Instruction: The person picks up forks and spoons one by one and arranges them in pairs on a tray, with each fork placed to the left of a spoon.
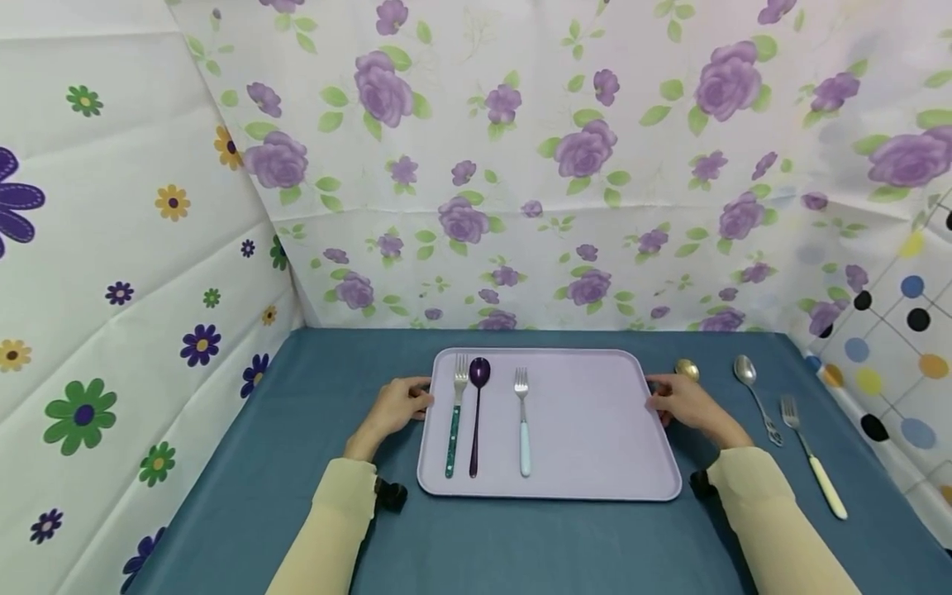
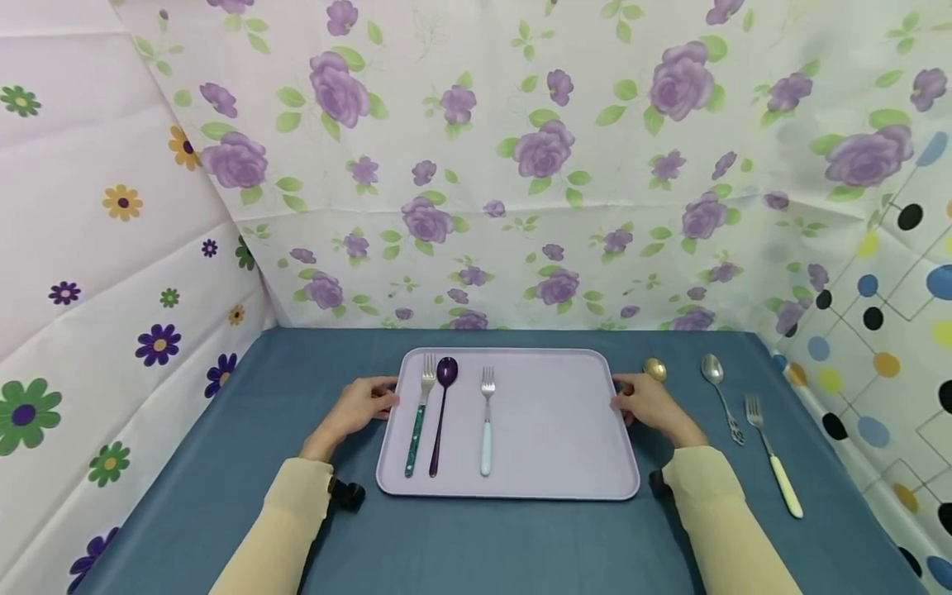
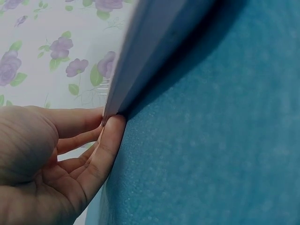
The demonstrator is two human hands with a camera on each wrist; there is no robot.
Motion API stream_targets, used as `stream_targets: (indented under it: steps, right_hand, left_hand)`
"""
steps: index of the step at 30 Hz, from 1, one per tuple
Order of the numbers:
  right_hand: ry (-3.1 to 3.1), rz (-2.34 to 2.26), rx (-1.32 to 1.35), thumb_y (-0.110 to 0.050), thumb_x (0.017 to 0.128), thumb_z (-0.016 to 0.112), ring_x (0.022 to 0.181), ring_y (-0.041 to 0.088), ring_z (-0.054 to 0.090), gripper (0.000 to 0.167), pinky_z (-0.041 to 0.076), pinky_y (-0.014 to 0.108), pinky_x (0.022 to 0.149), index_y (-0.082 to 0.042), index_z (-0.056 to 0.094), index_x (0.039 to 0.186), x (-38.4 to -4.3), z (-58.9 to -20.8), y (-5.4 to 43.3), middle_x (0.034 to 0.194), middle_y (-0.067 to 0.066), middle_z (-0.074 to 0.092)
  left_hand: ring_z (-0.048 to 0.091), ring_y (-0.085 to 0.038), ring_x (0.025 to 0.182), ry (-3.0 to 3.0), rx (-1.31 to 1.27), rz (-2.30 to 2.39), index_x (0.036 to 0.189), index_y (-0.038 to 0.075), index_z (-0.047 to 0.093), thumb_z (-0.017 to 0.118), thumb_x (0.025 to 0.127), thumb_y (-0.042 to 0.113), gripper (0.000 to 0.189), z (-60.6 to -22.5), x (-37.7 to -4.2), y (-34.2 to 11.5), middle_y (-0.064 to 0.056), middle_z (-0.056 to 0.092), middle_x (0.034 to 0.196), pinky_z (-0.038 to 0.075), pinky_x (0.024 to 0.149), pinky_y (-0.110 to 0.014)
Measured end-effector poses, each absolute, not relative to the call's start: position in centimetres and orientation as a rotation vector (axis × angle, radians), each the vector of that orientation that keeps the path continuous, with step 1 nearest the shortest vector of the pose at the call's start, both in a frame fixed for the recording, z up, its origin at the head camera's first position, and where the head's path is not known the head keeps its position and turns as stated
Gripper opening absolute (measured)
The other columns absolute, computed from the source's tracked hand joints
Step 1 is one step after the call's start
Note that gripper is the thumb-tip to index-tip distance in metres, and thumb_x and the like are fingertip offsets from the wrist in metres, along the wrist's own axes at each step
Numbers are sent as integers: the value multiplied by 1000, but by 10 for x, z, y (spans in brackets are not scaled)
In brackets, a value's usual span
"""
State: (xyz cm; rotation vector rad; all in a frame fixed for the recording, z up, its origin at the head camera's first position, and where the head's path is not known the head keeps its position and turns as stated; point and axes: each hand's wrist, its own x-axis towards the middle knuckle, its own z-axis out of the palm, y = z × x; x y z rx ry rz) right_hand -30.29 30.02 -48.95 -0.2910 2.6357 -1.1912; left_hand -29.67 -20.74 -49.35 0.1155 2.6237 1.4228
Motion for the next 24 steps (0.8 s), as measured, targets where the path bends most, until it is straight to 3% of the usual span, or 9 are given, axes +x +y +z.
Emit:
stream_targets:
  steps: [14, 24]
  right_hand:
    - [2728, -1076, -243, -4, 103, 59, 63, 25, 67, 50, 60, 40, 63, 18, 46, 145, -298, -470, 312, 90, 18, 64]
    - [2833, -1043, -292, -5, 104, 60, 68, 27, 67, 45, 61, 45, 64, 18, 50, 141, -289, -459, 317, 112, 31, 61]
  left_hand:
    - [74, -19, 85, 2645, 118, 1386, 144, -4, 59, 66, 102, 7, 44, -493, -298, -206, -15, 70, 103, 64, 76, -31]
    - [74, -20, 87, 2658, 85, 1384, 144, -4, 59, 66, 102, 7, 44, -492, -297, -206, -16, 70, 105, 64, 76, -32]
